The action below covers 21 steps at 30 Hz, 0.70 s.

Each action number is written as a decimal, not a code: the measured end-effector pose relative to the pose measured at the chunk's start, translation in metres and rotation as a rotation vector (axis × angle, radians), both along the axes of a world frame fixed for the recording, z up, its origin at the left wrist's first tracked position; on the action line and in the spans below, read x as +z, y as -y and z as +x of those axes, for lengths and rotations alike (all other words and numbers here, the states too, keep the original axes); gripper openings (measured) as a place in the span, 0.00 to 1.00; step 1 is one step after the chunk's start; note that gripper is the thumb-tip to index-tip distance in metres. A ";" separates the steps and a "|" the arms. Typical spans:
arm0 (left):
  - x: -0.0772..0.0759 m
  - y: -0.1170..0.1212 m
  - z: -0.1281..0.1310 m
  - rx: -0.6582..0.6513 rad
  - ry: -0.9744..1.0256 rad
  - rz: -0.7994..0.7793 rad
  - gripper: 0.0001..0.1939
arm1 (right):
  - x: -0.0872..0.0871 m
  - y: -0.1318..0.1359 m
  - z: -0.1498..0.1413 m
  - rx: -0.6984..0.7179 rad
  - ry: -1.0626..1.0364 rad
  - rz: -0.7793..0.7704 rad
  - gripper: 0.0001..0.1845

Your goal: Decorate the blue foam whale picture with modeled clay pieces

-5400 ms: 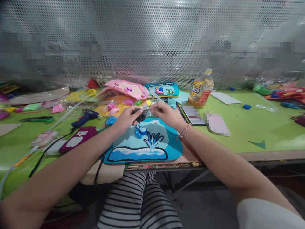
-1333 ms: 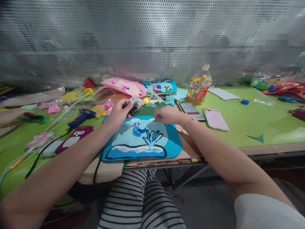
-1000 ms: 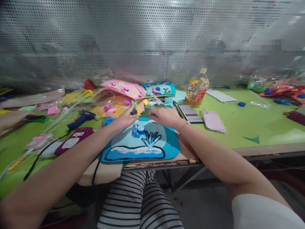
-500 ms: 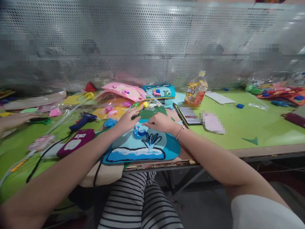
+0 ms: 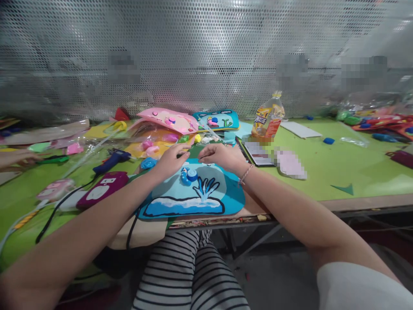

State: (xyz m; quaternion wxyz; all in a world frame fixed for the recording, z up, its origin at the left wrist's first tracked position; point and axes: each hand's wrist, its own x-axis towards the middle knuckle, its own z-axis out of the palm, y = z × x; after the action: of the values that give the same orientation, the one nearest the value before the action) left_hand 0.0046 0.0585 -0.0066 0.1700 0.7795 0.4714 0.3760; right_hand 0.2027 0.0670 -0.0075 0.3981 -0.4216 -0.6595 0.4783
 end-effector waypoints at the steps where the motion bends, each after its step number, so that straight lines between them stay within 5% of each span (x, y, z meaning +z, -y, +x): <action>1: 0.000 0.000 0.000 -0.002 0.002 -0.006 0.15 | 0.000 -0.001 0.000 -0.011 0.002 -0.016 0.12; 11: 0.001 0.003 0.002 0.012 0.012 -0.039 0.14 | 0.000 -0.002 0.007 -0.145 0.089 -0.068 0.29; 18: 0.002 0.003 0.002 0.027 -0.010 -0.029 0.12 | 0.006 0.000 0.002 -0.030 -0.079 -0.239 0.09; 21: 0.001 0.003 0.002 0.029 -0.012 -0.012 0.11 | 0.005 0.000 0.003 -0.025 -0.145 -0.261 0.10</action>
State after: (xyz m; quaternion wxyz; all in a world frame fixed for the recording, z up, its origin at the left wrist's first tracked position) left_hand 0.0065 0.0556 -0.0051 0.1663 0.7738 0.4858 0.3709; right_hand 0.2059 0.0671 -0.0029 0.3921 -0.4423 -0.5561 0.5843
